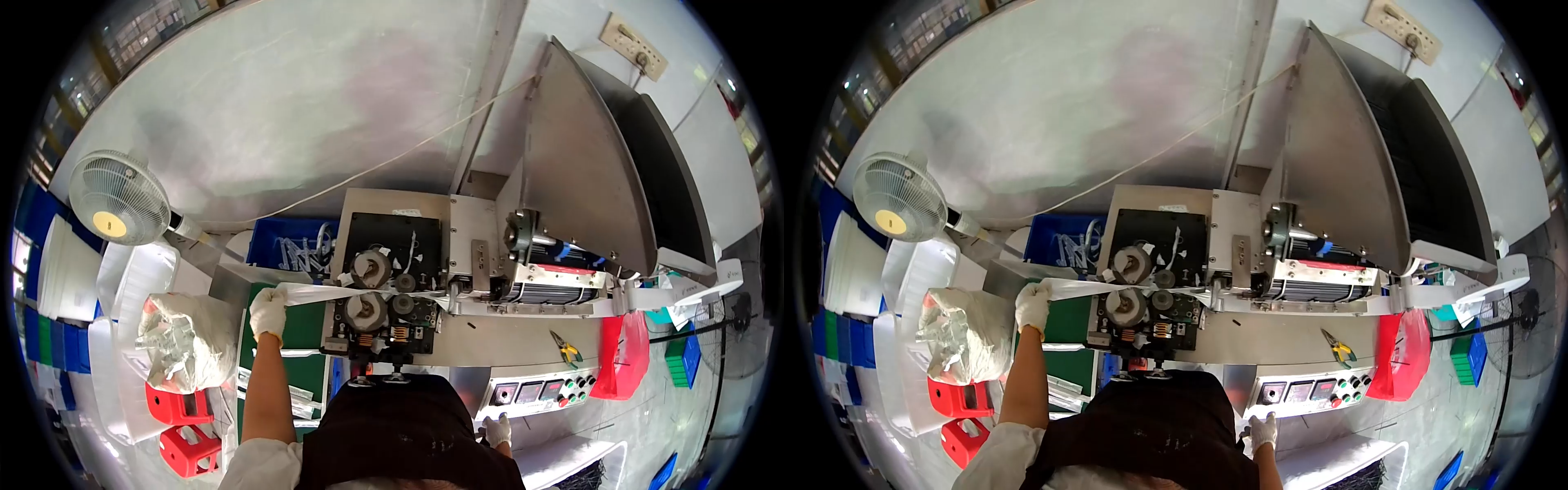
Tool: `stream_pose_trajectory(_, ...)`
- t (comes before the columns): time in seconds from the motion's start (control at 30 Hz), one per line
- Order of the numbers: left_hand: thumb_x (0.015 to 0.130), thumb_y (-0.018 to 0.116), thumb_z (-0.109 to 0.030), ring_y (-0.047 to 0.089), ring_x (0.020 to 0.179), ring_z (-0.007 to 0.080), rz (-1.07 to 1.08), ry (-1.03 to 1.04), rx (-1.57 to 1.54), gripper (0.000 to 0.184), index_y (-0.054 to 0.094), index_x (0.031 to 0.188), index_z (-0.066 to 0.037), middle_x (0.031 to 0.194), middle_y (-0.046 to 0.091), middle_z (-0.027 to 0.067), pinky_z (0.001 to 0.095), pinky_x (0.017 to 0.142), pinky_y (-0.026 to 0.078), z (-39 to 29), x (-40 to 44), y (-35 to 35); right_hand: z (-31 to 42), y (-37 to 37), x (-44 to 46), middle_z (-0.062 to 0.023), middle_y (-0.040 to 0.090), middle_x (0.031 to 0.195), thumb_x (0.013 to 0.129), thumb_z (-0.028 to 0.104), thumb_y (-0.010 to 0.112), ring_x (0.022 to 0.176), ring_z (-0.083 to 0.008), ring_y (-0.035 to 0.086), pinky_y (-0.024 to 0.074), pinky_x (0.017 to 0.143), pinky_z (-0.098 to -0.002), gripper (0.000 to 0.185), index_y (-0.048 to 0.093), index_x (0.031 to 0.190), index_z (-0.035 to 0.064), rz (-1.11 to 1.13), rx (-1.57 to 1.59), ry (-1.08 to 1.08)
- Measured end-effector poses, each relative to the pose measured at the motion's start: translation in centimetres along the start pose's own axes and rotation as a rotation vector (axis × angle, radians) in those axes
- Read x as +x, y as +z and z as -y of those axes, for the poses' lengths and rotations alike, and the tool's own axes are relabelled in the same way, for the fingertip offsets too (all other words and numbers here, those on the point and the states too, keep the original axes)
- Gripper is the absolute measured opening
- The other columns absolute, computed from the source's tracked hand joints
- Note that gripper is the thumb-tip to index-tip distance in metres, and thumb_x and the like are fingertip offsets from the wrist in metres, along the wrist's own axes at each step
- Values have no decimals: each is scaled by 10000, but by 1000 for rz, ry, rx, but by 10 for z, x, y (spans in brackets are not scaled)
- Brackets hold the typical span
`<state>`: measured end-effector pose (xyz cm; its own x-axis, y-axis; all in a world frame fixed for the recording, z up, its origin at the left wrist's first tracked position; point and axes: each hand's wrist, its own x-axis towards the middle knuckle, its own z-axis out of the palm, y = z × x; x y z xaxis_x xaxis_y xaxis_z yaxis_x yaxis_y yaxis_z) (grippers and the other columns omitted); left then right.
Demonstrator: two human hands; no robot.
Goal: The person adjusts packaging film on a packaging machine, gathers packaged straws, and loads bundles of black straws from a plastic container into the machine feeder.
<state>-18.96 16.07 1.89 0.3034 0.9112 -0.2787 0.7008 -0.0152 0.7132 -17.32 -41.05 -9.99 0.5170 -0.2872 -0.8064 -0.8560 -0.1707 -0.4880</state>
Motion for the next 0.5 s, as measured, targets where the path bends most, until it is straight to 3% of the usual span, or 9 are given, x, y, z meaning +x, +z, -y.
stream_pose_trajectory(0.03,881,611,-210,572,637,123,-19,53,-74,187,676,852,-38,730,655,44,302,613,471,25,16,-5,-2,-1,9,-190,611,930,796,56,617,684,-265,641,530,476,-380,855,154,1507,-39,39,-54,-53)
stream_pose_trajectory(0.13,869,597,-139,584,703,112,-94,61,-65,139,666,831,-25,811,688,48,294,656,478,61,40,-36,8,9,10,-209,608,945,800,50,609,682,-268,639,533,474,-396,850,148,1509,-36,85,-16,-89)
stream_pose_trajectory(0.23,875,586,-116,577,694,114,-171,6,-177,113,664,824,-52,800,688,41,294,642,472,76,44,-73,33,26,-12,-176,634,950,820,116,662,697,-245,644,533,509,-369,762,284,1468,-18,110,-93,-112)
stream_pose_trajectory(0.27,882,599,-149,578,686,117,-219,68,-139,127,663,832,-51,764,678,56,306,631,465,88,47,-86,43,32,-22,-159,643,947,821,145,687,703,-233,645,534,523,-360,724,347,1440,-14,130,-127,-153)
stream_pose_trajectory(0.33,883,615,-186,576,675,128,-323,-25,88,158,664,829,-47,725,655,75,329,625,461,65,24,-118,50,41,-28,-125,660,920,840,250,714,739,-196,656,535,559,-344,609,473,1334,-11,114,-202,-185)
stream_pose_trajectory(0.4,884,626,-220,570,659,148,-375,-86,99,195,664,831,-36,695,629,88,350,626,460,101,39,-144,43,47,-10,-120,624,925,860,151,693,621,-202,613,514,428,-327,600,415,1386,73,194,-107,-190)
stream_pose_trajectory(0.43,884,626,-219,570,653,158,-427,-74,30,199,662,831,-30,690,626,88,357,629,463,122,47,-156,43,46,-4,-120,628,935,869,130,663,670,-209,637,542,467,-338,520,444,1338,78,132,-299,-200)
stream_pose_trajectory(0.5,894,615,-209,565,612,167,-548,-43,-41,203,660,838,-19,660,615,85,362,605,462,141,49,-185,48,52,-11,-132,646,983,871,115,639,733,-214,661,569,535,-345,490,461,1325,59,111,-348,-213)
